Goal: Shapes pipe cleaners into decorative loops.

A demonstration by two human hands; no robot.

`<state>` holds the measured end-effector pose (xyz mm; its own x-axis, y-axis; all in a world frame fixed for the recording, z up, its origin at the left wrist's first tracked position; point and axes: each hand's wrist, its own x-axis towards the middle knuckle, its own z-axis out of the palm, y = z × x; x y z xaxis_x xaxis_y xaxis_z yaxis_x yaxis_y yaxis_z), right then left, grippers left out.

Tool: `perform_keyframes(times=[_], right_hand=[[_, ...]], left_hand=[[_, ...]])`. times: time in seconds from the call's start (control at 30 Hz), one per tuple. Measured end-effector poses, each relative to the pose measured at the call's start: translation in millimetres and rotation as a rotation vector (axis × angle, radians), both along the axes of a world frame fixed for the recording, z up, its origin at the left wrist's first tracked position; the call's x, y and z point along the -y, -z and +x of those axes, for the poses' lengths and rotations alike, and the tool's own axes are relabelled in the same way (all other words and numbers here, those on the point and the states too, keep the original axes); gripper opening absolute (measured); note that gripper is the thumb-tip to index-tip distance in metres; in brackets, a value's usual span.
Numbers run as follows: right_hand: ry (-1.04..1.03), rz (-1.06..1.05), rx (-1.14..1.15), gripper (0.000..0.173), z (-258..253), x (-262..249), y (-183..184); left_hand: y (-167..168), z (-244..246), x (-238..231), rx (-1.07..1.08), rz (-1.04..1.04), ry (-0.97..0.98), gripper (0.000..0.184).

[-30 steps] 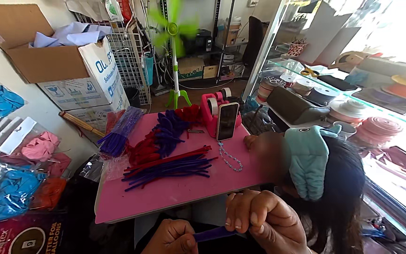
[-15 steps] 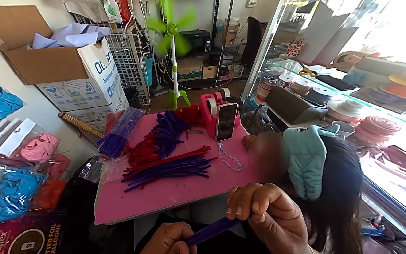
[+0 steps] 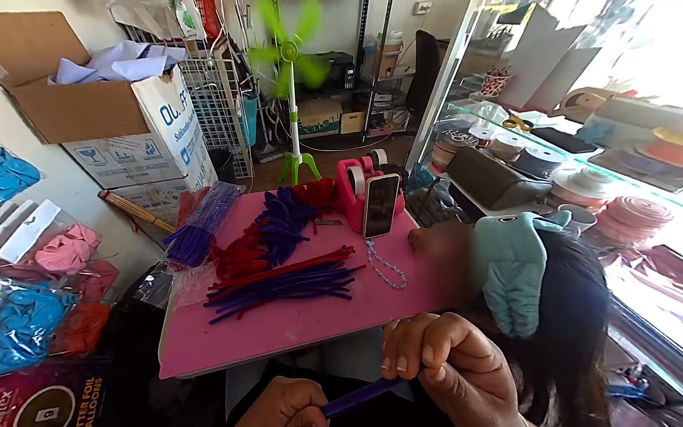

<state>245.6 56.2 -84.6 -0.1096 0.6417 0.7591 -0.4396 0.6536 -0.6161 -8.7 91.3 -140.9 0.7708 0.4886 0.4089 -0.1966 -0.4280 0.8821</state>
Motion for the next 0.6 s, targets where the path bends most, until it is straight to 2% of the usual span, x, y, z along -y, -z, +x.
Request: perform_keyframes(times=[0.13, 0.23, 0.3, 0.37, 0.43, 0.5, 0.6], right_hand=[[-0.033, -0.013, -0.019, 0.014, -2, 0, 1], [0.001, 0.006, -0.019, 0.015, -4, -2, 1], [0.152, 0.103, 0.023, 0.013, -8, -6, 1], [0.398, 0.274, 0.172, 0.008, -10, -11, 5], [0.546, 0.441, 0.351, 0.005, -15, -15, 14], [0.507, 0.545, 0.477, 0.007, -22, -18, 27], [0.301, 0.567, 0.53, 0.008, -33, -20, 47]], left_hand=[[3, -1, -3, 0.013, -0.028, 0.011, 0.042], [12, 2, -2, 0.045, -0.192, -0.083, 0.039], [17, 7, -2, 0.036, -0.323, -0.181, 0.042], [16, 11, -1, 0.015, -0.435, -0.196, 0.052], [8, 16, 2, 0.052, -0.56, -0.189, 0.047], [4, 19, 5, 0.164, -0.709, -0.194, 0.037], [0, 21, 1, 0.344, -0.892, -0.244, 0.032]])
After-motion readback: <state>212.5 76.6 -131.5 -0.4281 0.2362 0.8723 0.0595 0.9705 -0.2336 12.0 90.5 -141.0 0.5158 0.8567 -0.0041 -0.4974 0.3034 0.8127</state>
